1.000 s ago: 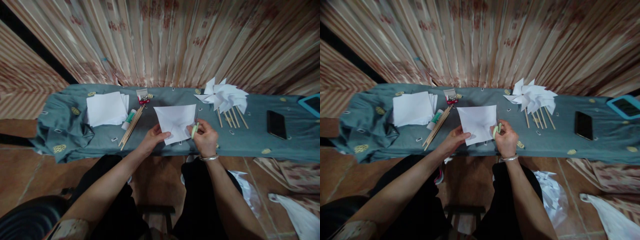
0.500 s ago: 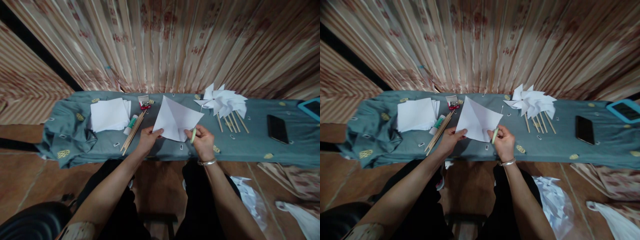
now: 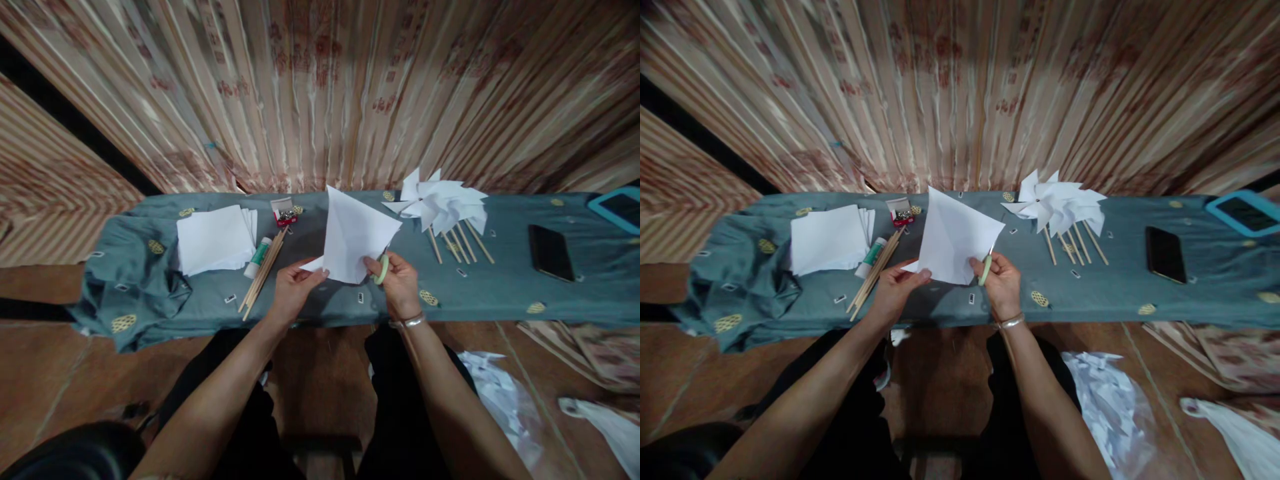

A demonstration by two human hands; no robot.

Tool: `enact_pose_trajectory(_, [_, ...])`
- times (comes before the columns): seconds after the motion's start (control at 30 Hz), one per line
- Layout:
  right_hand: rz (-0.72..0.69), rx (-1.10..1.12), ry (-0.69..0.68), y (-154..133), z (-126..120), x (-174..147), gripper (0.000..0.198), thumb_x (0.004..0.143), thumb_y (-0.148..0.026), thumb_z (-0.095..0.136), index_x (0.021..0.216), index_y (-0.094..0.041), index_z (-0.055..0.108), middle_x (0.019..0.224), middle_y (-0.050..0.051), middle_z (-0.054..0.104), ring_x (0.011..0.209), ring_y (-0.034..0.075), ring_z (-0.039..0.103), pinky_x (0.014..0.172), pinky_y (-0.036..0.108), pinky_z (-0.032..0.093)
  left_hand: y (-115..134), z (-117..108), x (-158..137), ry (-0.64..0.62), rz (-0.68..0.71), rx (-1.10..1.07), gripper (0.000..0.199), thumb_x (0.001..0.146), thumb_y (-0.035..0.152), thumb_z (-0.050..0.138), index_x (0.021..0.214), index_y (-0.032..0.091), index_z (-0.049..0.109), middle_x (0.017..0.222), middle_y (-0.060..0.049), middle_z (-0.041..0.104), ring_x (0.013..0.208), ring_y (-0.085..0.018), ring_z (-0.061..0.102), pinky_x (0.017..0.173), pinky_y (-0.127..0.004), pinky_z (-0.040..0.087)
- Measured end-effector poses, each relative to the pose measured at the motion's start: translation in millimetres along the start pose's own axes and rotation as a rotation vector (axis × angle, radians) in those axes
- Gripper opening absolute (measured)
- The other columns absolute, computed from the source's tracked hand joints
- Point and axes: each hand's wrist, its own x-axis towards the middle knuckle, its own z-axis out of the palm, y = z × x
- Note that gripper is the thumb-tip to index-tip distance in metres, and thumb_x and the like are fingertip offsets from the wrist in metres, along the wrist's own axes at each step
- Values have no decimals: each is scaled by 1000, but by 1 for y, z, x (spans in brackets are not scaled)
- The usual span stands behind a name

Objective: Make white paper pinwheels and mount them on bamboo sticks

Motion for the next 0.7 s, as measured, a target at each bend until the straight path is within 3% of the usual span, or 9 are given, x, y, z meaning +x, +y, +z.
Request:
enact_pose_trajectory(0.1, [-8, 13, -24, 1, 2, -2, 45, 43, -45, 88, 69, -19, 62, 50, -6, 58, 47, 8, 46, 45, 21, 37, -5, 2, 1, -21, 46, 57, 38, 50, 40, 86, 76, 16, 74, 74, -4, 74, 68, -19, 68, 70, -31, 54])
enact_pose_trajectory(0.23, [10, -16, -104, 4, 7, -8, 44, 46, -47, 88, 69, -18, 63, 53, -4, 62, 45, 6, 43, 45, 21, 35, -11, 6, 5, 43, 137, 203, 22, 57, 34, 80, 67, 18, 68, 70, -5, 73, 74, -24, 68, 68, -33, 56])
enact_pose_trajectory(0.33, [57, -43, -162, 4, 4, -10, 50, 47, -49, 87, 79, -18, 67, 58, -3, 64, 50, 9, 49, 48, 22, 38, -8, 4, 10, 89, 220, 229, 21, 61, 30, 76, 76, 18, 68, 80, -7, 74, 79, -24, 69, 66, -33, 58])
enact_pose_trajectory(0.4, [76, -88, -211, 4, -4, -11, 55, 50, -52, 86, 88, -17, 68, 65, 0, 68, 56, 11, 55, 52, 23, 42, -4, -1, 15, 131, 233, 219, 26, 62, 31, 76, 82, 17, 67, 87, -8, 75, 73, -23, 69, 57, -31, 57])
enact_pose_trajectory(0.57, [135, -292, -525, 5, -24, -22, 54, 63, -55, 78, 98, -16, 67, 79, 5, 73, 63, 13, 59, 57, 25, 45, 1, -16, 31, 219, 240, 273, 32, 61, 39, 76, 76, 14, 65, 81, -11, 74, 61, -20, 66, 45, -28, 52])
enact_pose_trajectory(0.7, [74, -463, -698, 12, -33, -33, 53, 66, -51, 78, 105, -16, 67, 79, 3, 72, 68, 14, 61, 65, 27, 47, -1, -22, 40, 217, 280, 347, 33, 64, 43, 72, 76, 13, 66, 76, -11, 73, 56, -19, 64, 44, -28, 52])
